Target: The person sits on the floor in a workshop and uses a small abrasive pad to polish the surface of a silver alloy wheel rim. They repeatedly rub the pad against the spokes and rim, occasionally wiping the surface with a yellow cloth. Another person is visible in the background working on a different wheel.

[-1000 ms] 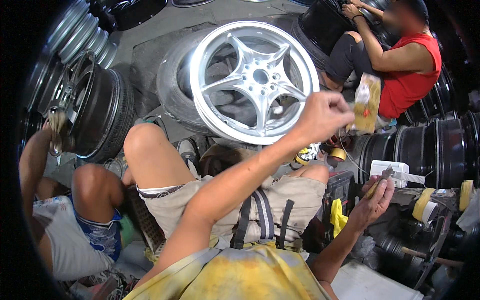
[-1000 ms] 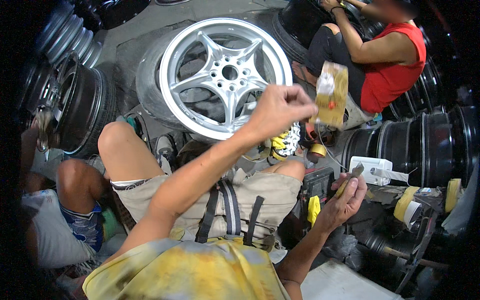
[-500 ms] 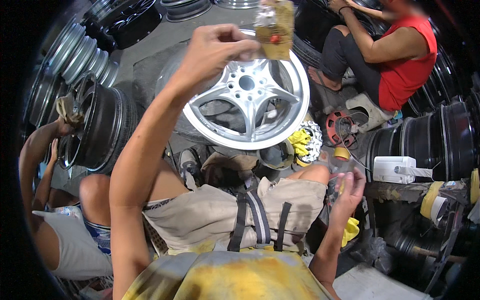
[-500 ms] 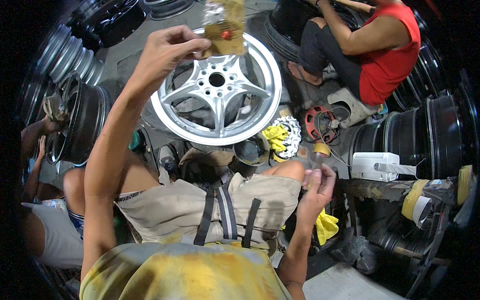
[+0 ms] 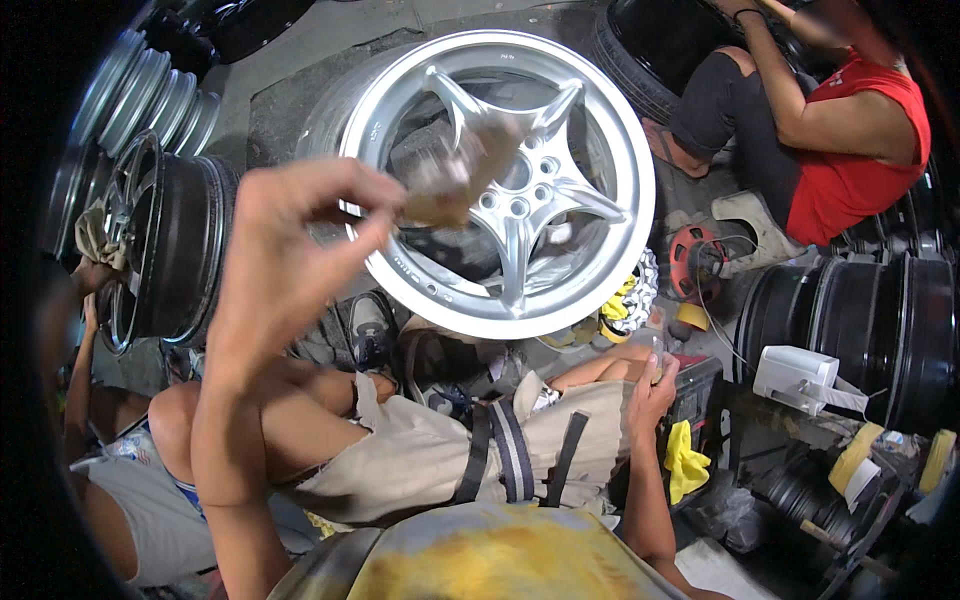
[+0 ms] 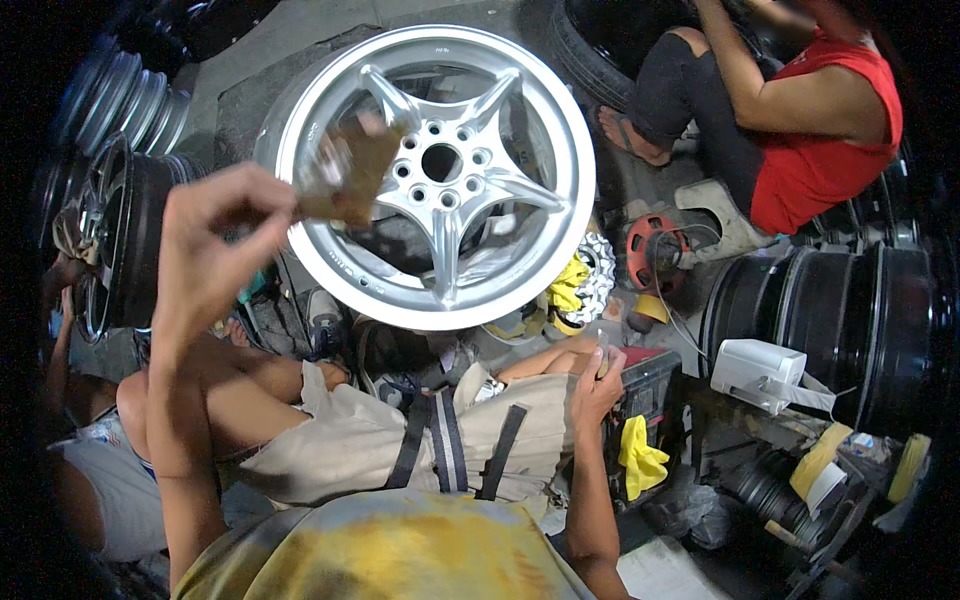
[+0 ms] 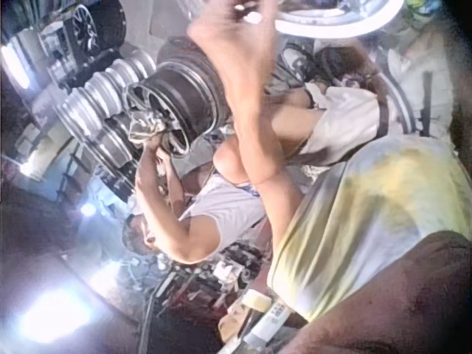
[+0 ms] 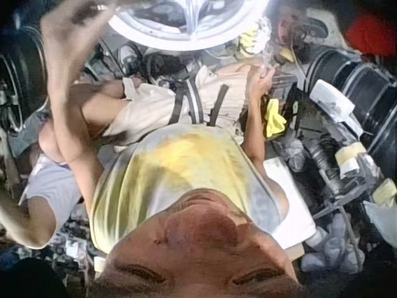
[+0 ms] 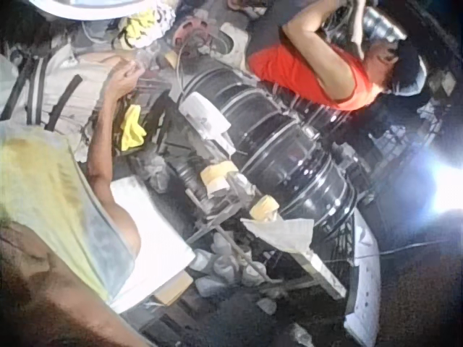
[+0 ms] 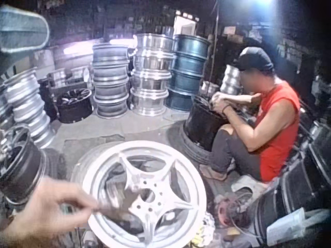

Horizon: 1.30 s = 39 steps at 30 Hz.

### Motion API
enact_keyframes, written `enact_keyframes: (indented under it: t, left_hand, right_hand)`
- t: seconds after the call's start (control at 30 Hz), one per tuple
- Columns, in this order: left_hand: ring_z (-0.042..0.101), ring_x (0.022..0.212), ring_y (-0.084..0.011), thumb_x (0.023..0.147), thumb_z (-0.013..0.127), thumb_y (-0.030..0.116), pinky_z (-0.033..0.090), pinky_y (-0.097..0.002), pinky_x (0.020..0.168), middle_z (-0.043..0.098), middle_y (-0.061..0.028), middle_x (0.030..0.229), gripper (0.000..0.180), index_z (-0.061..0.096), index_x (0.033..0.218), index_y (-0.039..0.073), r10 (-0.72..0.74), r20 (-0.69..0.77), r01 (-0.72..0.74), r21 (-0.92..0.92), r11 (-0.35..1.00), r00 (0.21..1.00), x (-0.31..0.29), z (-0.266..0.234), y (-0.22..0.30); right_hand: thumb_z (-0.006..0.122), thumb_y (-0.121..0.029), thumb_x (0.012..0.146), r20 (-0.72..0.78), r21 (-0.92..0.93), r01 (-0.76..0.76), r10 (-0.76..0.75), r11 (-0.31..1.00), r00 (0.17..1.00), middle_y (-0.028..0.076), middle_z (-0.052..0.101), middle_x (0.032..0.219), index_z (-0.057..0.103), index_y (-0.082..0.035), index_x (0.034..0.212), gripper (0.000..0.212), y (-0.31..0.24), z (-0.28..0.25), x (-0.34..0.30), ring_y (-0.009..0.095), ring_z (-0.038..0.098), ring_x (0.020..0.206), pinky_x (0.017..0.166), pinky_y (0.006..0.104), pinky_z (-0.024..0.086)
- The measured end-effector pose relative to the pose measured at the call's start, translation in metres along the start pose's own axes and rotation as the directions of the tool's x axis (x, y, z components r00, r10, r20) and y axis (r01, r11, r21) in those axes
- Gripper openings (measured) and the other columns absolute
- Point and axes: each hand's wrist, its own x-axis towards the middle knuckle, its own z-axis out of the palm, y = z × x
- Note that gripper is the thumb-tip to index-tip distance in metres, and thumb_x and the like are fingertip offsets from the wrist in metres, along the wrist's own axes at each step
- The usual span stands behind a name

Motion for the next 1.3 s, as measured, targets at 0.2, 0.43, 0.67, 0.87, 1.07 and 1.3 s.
enact_keyframes:
  t: [0.2,0.43,0.67,0.87,1.07,1.3]
  left_hand:
    - [0.068,0.083,-0.0323,0.080,0.069,0.003,0.056,-0.0406,0.070,0.063,-0.0145,0.091,0.016,0.061,0.093,-0.001,0.117,0.589,-0.121,-0.033,0.992,0.799,-0.034,0.036,0.021]
    - [0.063,0.079,-0.0295,0.076,0.063,0.001,0.055,-0.0399,0.064,0.054,-0.0125,0.086,0.014,0.055,0.087,-0.002,0.229,0.727,-0.249,-0.082,0.965,0.648,-0.034,0.056,0.043]
    - [0.068,0.080,-0.0340,0.076,0.063,-0.001,0.056,-0.0431,0.067,0.061,-0.0181,0.086,0.014,0.060,0.088,-0.007,0.271,0.737,-0.347,-0.053,0.936,0.619,-0.054,0.089,0.082]
    - [0.066,0.079,-0.0379,0.079,0.065,0.004,0.054,-0.0467,0.069,0.061,-0.0167,0.086,0.013,0.057,0.086,-0.002,0.298,0.702,-0.495,0.090,0.864,0.647,-0.054,0.122,0.113]
    - [0.066,0.074,-0.0382,0.076,0.069,0.001,0.055,-0.0454,0.065,0.061,-0.0151,0.082,0.015,0.058,0.086,-0.001,0.372,0.465,-0.519,0.240,0.821,0.804,-0.046,0.080,0.163]
    - [0.061,0.063,-0.0244,0.078,0.070,-0.005,0.047,-0.0348,0.057,0.062,-0.0134,0.074,0.009,0.066,0.086,-0.004,0.383,0.173,-0.419,0.327,0.847,0.908,-0.054,-0.019,0.172]
  right_hand:
    - [0.069,-0.023,0.095,0.020,-0.061,-0.104,0.105,0.993,0.994,0.016,0.061,0.077,0.057,0.002,0.109,0.031,-0.004,0.010,0.004,0.029,0.058,0.068,0.066,0.0413,0.047]
    - [0.069,-0.018,0.093,-0.035,-0.029,0.011,-0.012,1.000,0.999,0.010,0.054,0.068,0.057,0.001,0.108,0.026,-0.009,0.013,0.013,0.021,0.051,0.059,0.059,0.0380,0.045]
    - [0.066,-0.025,0.095,0.023,0.072,-0.078,0.077,0.994,0.997,0.026,0.065,0.094,0.057,0.002,0.114,0.033,-0.014,-0.001,0.007,0.043,0.063,0.082,0.075,0.0466,0.049]
    - [0.066,-0.024,0.094,-0.095,0.158,0.080,-0.065,0.984,0.993,0.024,0.064,0.082,0.057,0.000,0.112,0.031,0.000,-0.004,0.005,0.044,0.060,0.073,0.069,0.0486,0.047]
    - [0.065,-0.021,0.094,-0.079,0.270,0.130,-0.113,0.954,0.990,0.026,0.066,0.101,0.057,0.001,0.120,0.036,0.008,-0.010,0.000,0.043,0.063,0.091,0.083,0.0459,0.049]
    - [0.064,-0.021,0.094,-0.053,0.299,0.117,-0.105,0.947,0.993,0.026,0.066,0.103,0.056,0.001,0.119,0.035,0.016,-0.005,-0.001,0.044,0.063,0.092,0.082,0.0474,0.048]
